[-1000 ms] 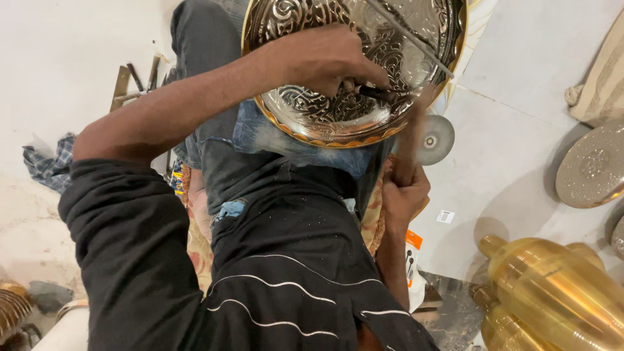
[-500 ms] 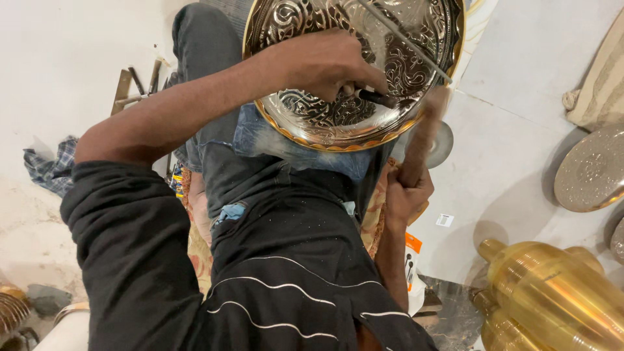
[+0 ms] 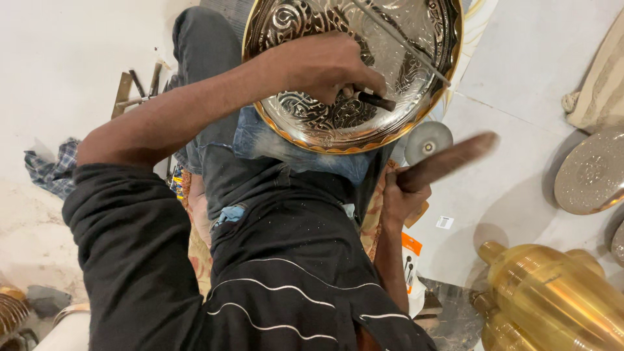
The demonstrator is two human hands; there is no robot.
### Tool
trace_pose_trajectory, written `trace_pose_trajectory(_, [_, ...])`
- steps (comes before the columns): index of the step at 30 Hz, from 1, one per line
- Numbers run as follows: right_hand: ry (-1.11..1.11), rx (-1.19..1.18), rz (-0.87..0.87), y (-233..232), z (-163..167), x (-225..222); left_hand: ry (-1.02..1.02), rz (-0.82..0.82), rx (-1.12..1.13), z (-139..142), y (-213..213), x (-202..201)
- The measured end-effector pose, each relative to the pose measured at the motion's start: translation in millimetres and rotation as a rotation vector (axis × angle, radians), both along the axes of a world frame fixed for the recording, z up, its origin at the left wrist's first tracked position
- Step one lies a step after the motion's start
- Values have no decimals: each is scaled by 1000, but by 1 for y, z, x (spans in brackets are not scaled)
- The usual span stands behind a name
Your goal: The person holds a metal plate on their lap and uses a chisel and wooden mallet to engrave intricate patterns into the surface. They repeatedly strike the chisel to deepen and refine the design across the plate.
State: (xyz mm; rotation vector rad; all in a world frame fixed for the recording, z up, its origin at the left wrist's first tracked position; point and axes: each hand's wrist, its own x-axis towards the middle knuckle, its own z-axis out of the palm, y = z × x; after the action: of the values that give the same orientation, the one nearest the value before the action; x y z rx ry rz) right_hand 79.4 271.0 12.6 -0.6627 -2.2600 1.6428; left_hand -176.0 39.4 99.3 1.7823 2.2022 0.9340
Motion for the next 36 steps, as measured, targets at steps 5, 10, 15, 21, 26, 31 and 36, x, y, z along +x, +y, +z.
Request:
trace_pose_trajectory(5, [-112,70,-77,1,0,2,11,-2,-51,0,2,0])
trace_pose_trajectory(10, [66,-165,-46,-2,-4,-1,-31,17,-52,2,1,2])
trace_pose_trajectory(15, [-227,74,-124,-2,9,3,-19,17,-19,4,0,1])
trace_pose_trajectory(21, [-110,34,-79,-4,8,-1,-7,33,-77,2,0,3])
trace_pose_trajectory(26, [-127,0,-83,-3,6,-1,-8,22,5,3,-1,0])
trace_pose_trajectory(31, [-1,-85,-96,-4,8,-1,-20,33,-119,4,1,2])
trace_pose_trajectory(36, [-115,9,-136,-8,10,-6,-17,37,-59,1,0,2])
